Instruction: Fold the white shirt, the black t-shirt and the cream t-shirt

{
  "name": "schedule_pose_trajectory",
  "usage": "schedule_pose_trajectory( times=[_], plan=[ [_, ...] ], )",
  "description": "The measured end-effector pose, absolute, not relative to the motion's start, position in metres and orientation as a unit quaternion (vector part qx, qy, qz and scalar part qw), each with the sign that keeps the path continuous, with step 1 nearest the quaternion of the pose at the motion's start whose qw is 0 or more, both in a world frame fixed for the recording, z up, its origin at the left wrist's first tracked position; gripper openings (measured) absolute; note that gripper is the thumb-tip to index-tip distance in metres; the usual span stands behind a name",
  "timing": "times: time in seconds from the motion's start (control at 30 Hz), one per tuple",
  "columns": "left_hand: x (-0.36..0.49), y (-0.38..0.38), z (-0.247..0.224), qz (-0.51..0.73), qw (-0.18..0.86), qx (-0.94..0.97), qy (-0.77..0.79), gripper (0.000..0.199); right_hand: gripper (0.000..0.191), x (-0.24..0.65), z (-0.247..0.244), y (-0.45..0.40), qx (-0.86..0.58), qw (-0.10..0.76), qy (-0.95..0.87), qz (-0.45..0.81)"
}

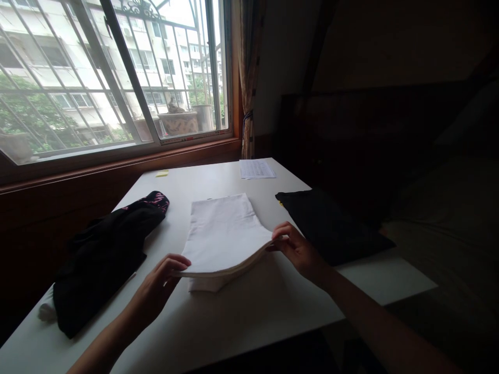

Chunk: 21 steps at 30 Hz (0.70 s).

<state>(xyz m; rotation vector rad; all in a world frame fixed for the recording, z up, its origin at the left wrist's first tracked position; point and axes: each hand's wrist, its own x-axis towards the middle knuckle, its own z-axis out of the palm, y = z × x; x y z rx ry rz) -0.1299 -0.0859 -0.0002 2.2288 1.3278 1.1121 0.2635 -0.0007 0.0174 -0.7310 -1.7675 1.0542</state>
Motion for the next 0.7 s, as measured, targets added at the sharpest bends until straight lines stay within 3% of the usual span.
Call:
schedule_pose_trajectory(
  times=[0.1,0.27,0.43,0.57,0.7],
  plan=[
    [-0.132,-0.088,-0.006,0.339,0.174,0.813,0.44,0.007,0.012,0.271,0.008,-0.003,-0.302,0.403,-0.751,0.427],
    [-0.138,-0.095,-0.01,0.228,0.17,0.866,0.412,0.024,0.019,0.288,0.006,-0.009,-0.3,0.265,-0.838,0.371],
    [-0.141,-0.103,-0.004,0.185,0.141,0.881,0.411,0.028,0.026,0.297,0.01,-0.017,-0.314,0.194,-0.864,0.344],
    [-0.135,-0.099,0.004,0.2,0.091,0.879,0.422,0.022,0.02,0.298,0.008,-0.016,-0.328,0.197,-0.869,0.313],
    [-0.111,-0.081,0.01,0.209,0.041,0.879,0.428,0.025,0.023,0.283,0.006,-0.006,-0.334,0.277,-0.867,0.247]
  ],
)
